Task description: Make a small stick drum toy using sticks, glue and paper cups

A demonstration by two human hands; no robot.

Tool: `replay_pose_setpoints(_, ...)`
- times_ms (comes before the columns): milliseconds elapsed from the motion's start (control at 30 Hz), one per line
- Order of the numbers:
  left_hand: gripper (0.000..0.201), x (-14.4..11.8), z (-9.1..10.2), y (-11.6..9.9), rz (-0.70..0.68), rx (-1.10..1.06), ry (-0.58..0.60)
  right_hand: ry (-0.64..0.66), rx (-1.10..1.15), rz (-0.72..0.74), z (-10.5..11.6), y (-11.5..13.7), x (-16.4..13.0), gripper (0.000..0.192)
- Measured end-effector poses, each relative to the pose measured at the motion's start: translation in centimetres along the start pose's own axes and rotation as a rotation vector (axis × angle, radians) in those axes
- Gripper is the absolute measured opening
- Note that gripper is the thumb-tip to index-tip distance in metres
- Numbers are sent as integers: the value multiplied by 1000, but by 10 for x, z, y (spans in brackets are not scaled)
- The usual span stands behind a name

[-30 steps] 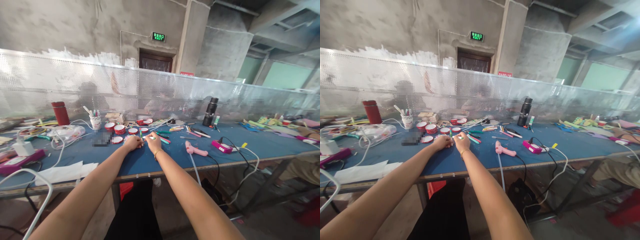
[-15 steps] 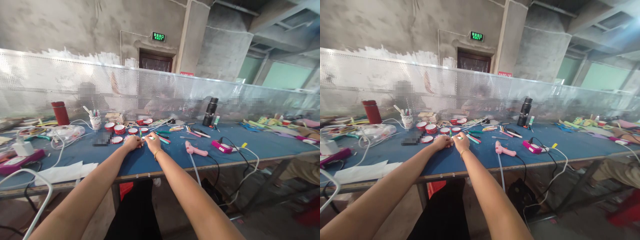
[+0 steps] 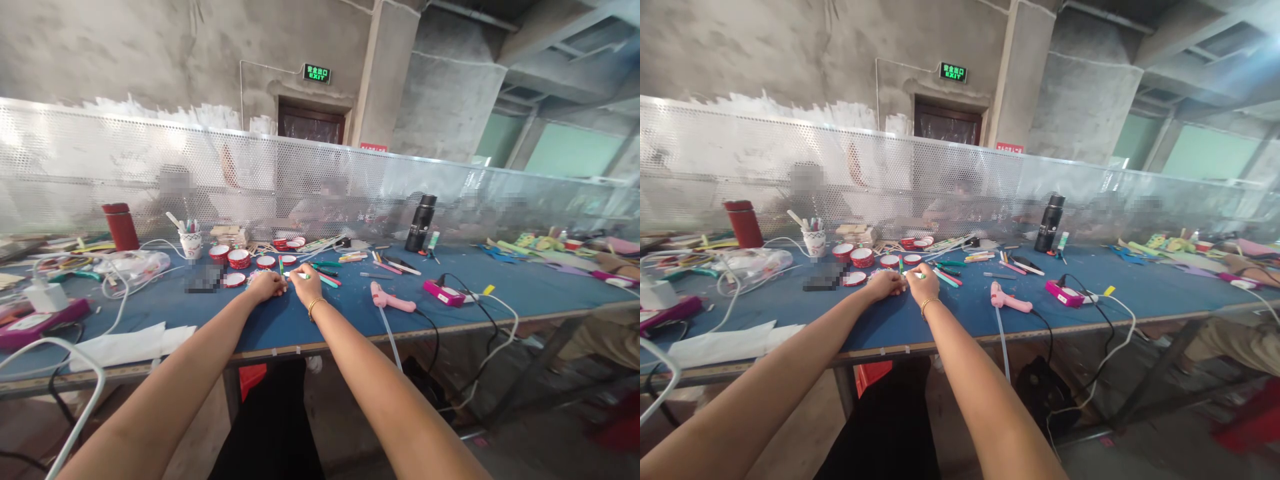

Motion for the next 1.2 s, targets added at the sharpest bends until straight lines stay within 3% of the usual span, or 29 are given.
replay_pose_setpoints(433,27,3,-1,5,-1,-4,-2,-20,-39,-35,3,-2,1,14)
replay_pose_setpoints(800,39,0,0,2,-10,5,1,6,-33,-2,0,1,-1,11)
replay_pose_setpoints(1200,33,1,0,3,-6,-1,-9,-18,-17,-17,1,-1,0,12)
Point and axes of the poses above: each hand's wrist, its own x-axis towards the middle knuckle, its own z-axis out of the back of the hand, y = z × x, the point moved 2 cm from there along x, towards the middle knuckle, and after that the axes turned 10 degrees about -z, right-handed, at the moved point
